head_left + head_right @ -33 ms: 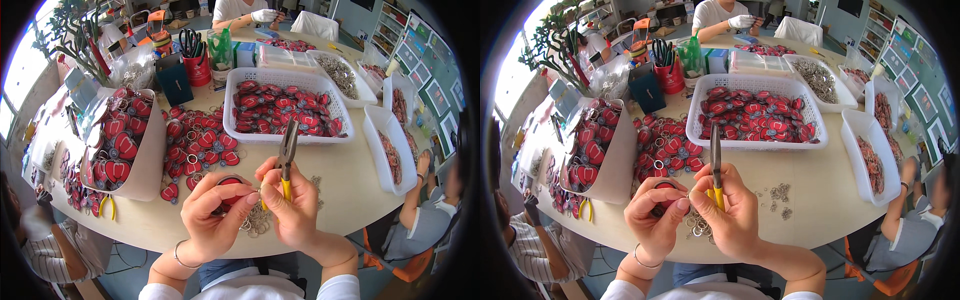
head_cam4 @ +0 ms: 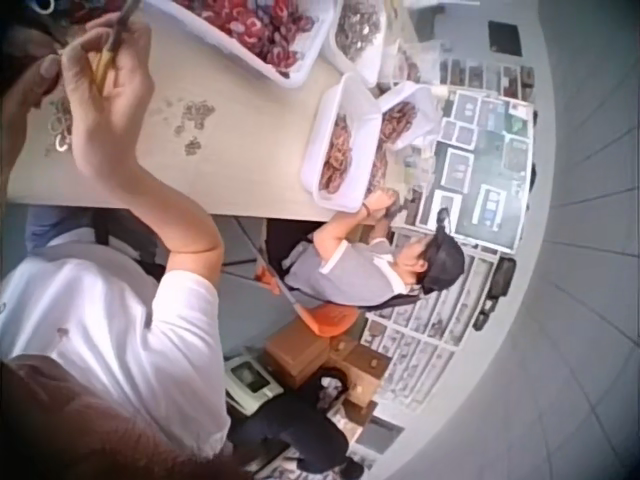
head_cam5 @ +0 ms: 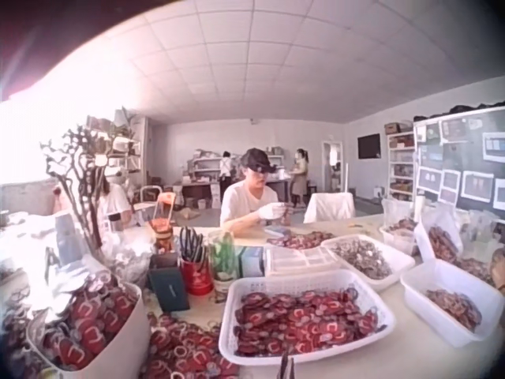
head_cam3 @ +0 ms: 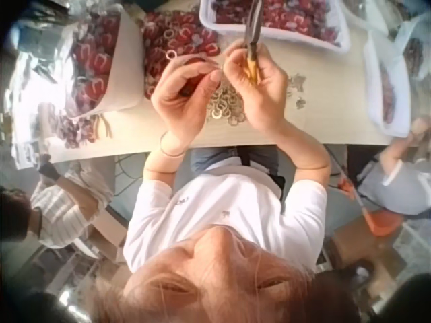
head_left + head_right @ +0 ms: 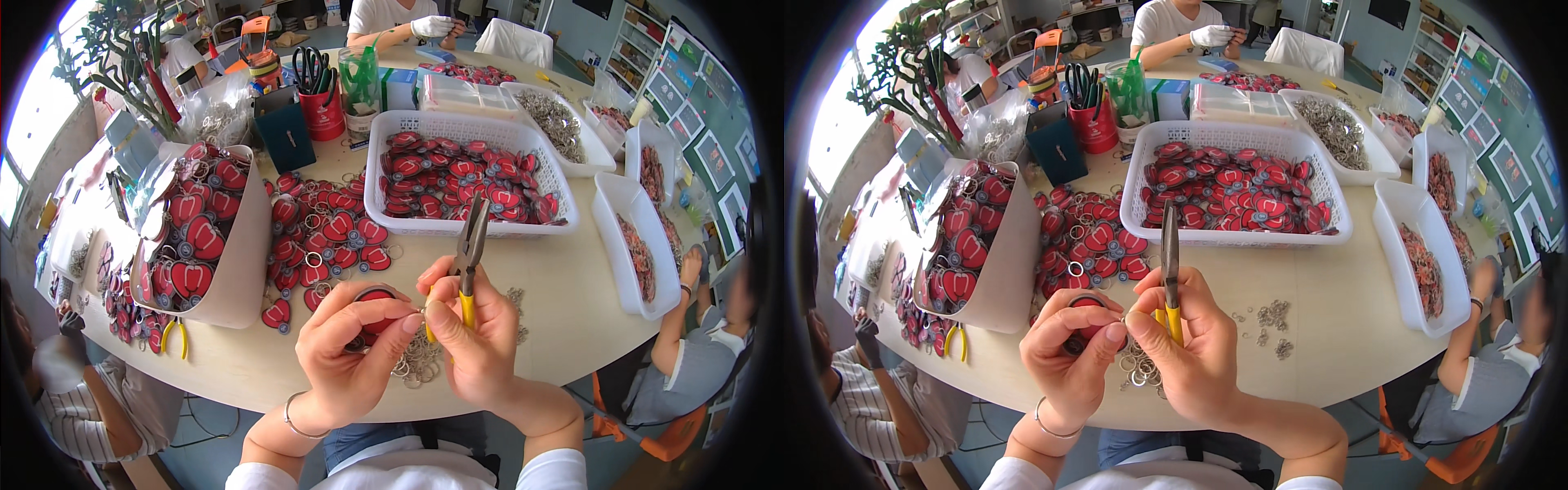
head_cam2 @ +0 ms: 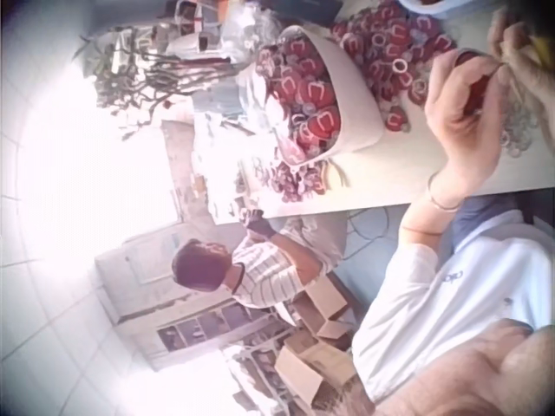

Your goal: The person uses pliers to attach metal split rings to red heart-shaped keychains. They pick up a keychain, open a ring, link it to the keychain, and close it, repeating this process for multiple items. The finished keychains are placed into a white basket on the table.

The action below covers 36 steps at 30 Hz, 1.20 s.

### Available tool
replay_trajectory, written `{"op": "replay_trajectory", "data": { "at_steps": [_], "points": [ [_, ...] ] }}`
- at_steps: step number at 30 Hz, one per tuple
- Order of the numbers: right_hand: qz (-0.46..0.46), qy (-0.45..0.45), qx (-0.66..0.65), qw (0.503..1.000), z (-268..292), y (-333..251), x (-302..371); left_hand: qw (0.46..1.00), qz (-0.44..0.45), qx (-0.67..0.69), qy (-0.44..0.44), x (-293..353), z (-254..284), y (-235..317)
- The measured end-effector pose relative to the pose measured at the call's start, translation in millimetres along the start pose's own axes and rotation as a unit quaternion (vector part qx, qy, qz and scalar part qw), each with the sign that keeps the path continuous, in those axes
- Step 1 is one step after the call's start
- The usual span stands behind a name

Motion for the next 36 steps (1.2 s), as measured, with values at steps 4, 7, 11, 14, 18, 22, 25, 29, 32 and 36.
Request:
{"op": "replay_trajectory", "data": {
  "at_steps": [4,7,11,14,18,22,25,29,32,36],
  "points": [
    [0.078,0.012,0.030,0.996,-3.8,9.2,0.6,0.999,0.047,0.014,0.013,3.0,-2.5,-1.0],
    [0.150,0.032,0.064,0.986,-5.7,15.4,1.8,1.000,0.012,0.020,0.020,3.6,-4.4,-6.2],
    [0.195,0.038,0.135,0.971,-3.5,17.4,2.7,0.999,-0.035,-0.010,0.025,3.7,-1.9,-4.5],
    [0.135,0.041,0.130,0.981,-0.9,7.2,6.2,0.988,-0.114,-0.092,0.044,1.4,-0.5,-0.3],
    [0.001,-0.038,0.116,0.992,18.6,-7.2,15.1,0.941,-0.269,-0.195,0.057,1.7,4.7,-8.9],
    [-0.221,-0.126,0.109,0.961,32.8,-38.2,34.9,0.906,-0.343,-0.243,0.054,-0.1,7.0,-12.2],
    [-0.297,-0.141,0.099,0.939,30.8,-55.2,38.3,0.890,-0.376,-0.253,0.049,1.2,4.9,-15.2],
    [-0.322,-0.167,0.164,0.918,34.8,-71.3,36.6,0.879,-0.399,-0.258,0.039,1.3,0.7,-17.6],
    [-0.337,-0.157,0.192,0.908,34.2,-76.5,35.1,0.876,-0.404,-0.264,0.025,1.4,-1.4,-18.3],
    [-0.332,-0.141,0.191,0.913,31.3,-77.9,33.4,0.871,-0.411,-0.269,0.021,2.6,-1.9,-19.9]
  ]
}}
Point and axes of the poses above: each hand's wrist, its own x-axis away from the middle knuckle, its own z-axis out of the back of the hand, y = z × x, the point moved 1 cm from there along -x, towards the middle knuckle, and after that the axes turned 7 degrees about y, right-handed, at the moved point
